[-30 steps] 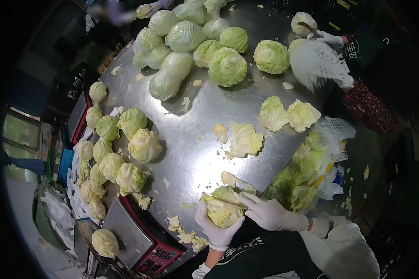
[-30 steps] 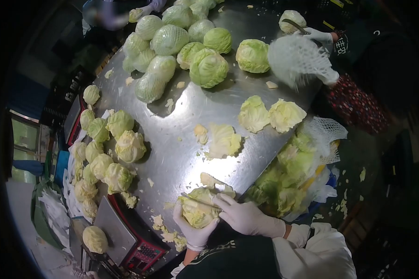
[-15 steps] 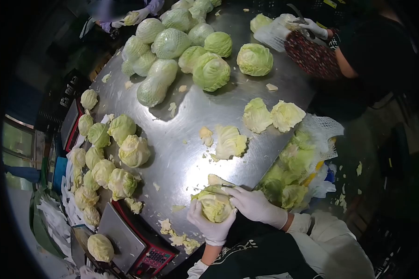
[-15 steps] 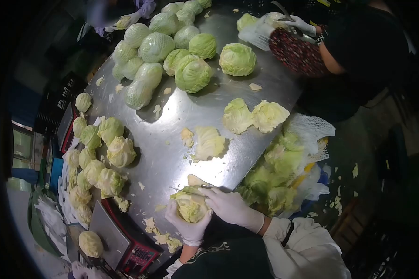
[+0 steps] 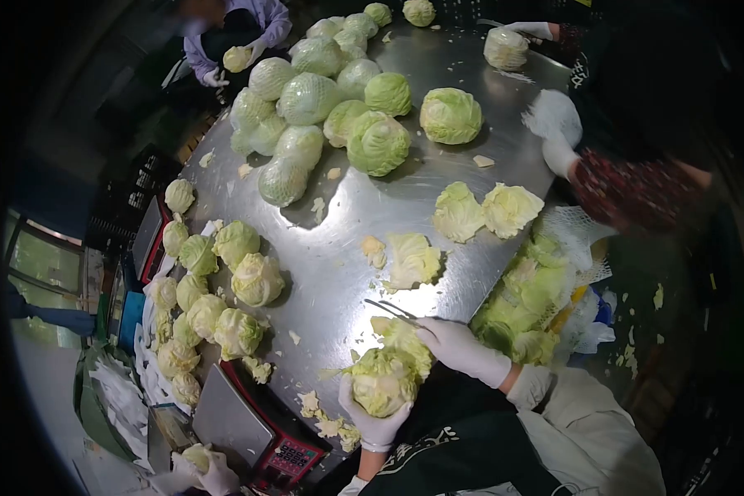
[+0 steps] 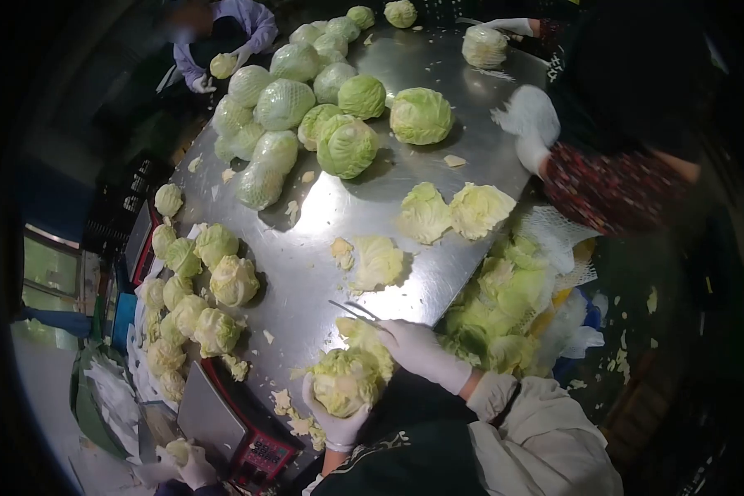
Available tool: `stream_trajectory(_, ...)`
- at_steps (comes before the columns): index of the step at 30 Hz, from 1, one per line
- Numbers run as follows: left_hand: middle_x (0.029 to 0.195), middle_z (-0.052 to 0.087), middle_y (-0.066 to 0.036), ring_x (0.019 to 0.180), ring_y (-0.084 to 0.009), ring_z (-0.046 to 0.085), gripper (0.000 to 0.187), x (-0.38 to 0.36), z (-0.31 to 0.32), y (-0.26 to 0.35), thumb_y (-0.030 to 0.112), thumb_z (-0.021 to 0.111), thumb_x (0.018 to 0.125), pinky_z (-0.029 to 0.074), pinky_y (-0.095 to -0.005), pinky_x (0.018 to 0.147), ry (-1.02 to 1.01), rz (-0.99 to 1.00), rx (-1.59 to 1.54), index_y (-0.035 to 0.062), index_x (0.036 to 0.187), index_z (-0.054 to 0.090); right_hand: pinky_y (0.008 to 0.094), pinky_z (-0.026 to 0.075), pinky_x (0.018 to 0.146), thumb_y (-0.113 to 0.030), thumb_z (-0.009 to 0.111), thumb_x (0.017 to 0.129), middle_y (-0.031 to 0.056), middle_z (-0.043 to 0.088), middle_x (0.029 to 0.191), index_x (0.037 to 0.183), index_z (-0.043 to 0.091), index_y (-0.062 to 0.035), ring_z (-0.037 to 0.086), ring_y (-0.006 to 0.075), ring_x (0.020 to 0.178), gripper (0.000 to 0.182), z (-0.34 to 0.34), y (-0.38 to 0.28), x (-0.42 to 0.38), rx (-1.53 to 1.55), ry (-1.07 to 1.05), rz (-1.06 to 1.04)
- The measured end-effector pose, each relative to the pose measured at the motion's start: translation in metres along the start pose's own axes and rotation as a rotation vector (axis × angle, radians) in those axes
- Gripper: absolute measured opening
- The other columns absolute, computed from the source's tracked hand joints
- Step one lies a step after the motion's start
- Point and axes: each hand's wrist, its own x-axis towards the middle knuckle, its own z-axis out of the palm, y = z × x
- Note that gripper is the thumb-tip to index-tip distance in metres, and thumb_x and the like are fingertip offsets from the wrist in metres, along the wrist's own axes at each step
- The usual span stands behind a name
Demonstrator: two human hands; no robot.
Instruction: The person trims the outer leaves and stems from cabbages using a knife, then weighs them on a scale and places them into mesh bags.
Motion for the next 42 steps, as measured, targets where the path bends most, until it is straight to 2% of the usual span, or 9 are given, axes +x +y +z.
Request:
stream_trajectory(8,0.150,0.035,-0.018,0.140,-0.0303,0.039,0.119,-0.029,-0.075,0.000,0.027,0.095,0.068,0.033,-0.0445,0.119,-0.186,-0.499,-0.389,0.0029,0.155,0.017,0.0439,0.056,0.075,-0.028,0.065,0.097,0.0187,0.071,0.099,0.123,0.064,-0.0080,0.070,0.0383,0.086,0.033,-0.002,0.018,-0.026,0.001,0.070,0.115)
stream_trajectory(12,0.150,0.040,-0.019,0.135,-0.0341,0.051,0.108,-0.011,-0.058,0.021,0.036,0.084,0.082,0.048,-0.0471,0.108,0.203,-0.929,-0.636,0.0092,0.159,0.012,0.0424,0.058,0.075,-0.028,0.072,0.091,0.0138,0.071,0.104,0.129,0.062,-0.0126,0.071,0.0365,0.085,0.042,-0.014,0.012,-0.009,-0.191,0.193,-0.059)
stream_trajectory(16,0.141,0.045,-0.017,0.129,-0.0321,0.050,0.098,-0.006,-0.032,0.015,0.030,0.089,0.075,0.043,-0.0456,0.110,0.184,-0.610,-0.419,0.0043,0.149,0.029,0.0417,0.058,0.078,-0.035,0.077,0.087,0.0122,0.065,0.125,0.137,0.056,-0.0147,0.071,0.0358,0.090,0.058,-0.036,-0.046,-0.004,-0.229,0.215,-0.086)
stream_trajectory(18,0.136,0.048,-0.016,0.128,-0.0316,0.048,0.094,0.014,-0.027,0.029,0.028,0.091,0.072,0.039,-0.0452,0.111,0.033,-0.395,-0.274,0.0021,0.142,0.035,0.0409,0.058,0.081,-0.043,0.079,0.082,0.0116,0.055,0.140,0.142,0.052,-0.0151,0.071,0.0340,0.096,0.072,-0.038,-0.063,-0.005,-0.162,-0.146,-0.234)
stream_trajectory(21,0.127,0.054,-0.022,0.116,-0.0439,0.052,0.087,0.034,-0.025,0.040,0.030,0.093,0.063,0.042,-0.0530,0.105,-0.202,0.029,0.241,-0.0001,0.130,0.047,0.0395,0.058,0.072,-0.050,0.077,0.079,0.0092,0.063,0.124,0.134,0.057,-0.0120,0.072,0.0310,0.087,0.069,-0.021,-0.081,-0.006,-0.192,-0.266,-0.470)
stream_trajectory(29,0.134,0.056,-0.023,0.127,-0.0449,0.050,0.087,0.041,-0.035,0.034,0.034,0.090,0.066,0.039,-0.0565,0.108,-0.381,0.207,0.341,0.0024,0.139,0.053,0.0410,0.053,0.068,-0.034,0.078,0.079,0.0105,0.065,0.086,0.099,0.068,-0.0051,0.067,0.0308,0.075,0.036,-0.011,-0.074,0.033,-0.187,-0.382,-0.297)
stream_trajectory(32,0.140,0.053,-0.024,0.130,-0.0457,0.048,0.096,0.033,-0.060,0.018,0.034,0.090,0.064,0.039,-0.0567,0.110,-0.426,0.201,0.315,0.0042,0.146,0.049,0.0425,0.052,0.064,-0.033,0.076,0.077,0.0130,0.061,0.070,0.086,0.063,-0.0045,0.065,0.0339,0.068,0.033,-0.010,-0.043,0.054,0.140,-0.159,0.122)
stream_trajectory(35,0.146,0.044,-0.024,0.137,-0.0387,0.044,0.113,0.017,-0.088,0.012,0.037,0.093,0.065,0.035,-0.0509,0.116,-0.381,-0.141,0.043,0.0012,0.154,0.035,0.0409,0.053,0.070,-0.028,0.075,0.083,0.0141,0.065,0.091,0.098,0.065,-0.0062,0.067,0.0307,0.078,0.028,-0.010,-0.031,0.046,-0.251,-0.110,-0.005)
stream_trajectory(42,0.148,0.047,-0.021,0.135,-0.0346,0.051,0.108,-0.008,-0.092,-0.034,0.022,0.093,0.071,0.044,-0.0479,0.112,-0.041,-0.716,-0.659,-0.0033,0.155,0.030,0.0467,0.057,0.079,-0.033,0.070,0.090,0.0132,0.065,0.117,0.116,0.062,-0.0100,0.071,0.0356,0.092,0.035,0.051,-0.038,-0.007,-0.128,-0.272,-0.157)
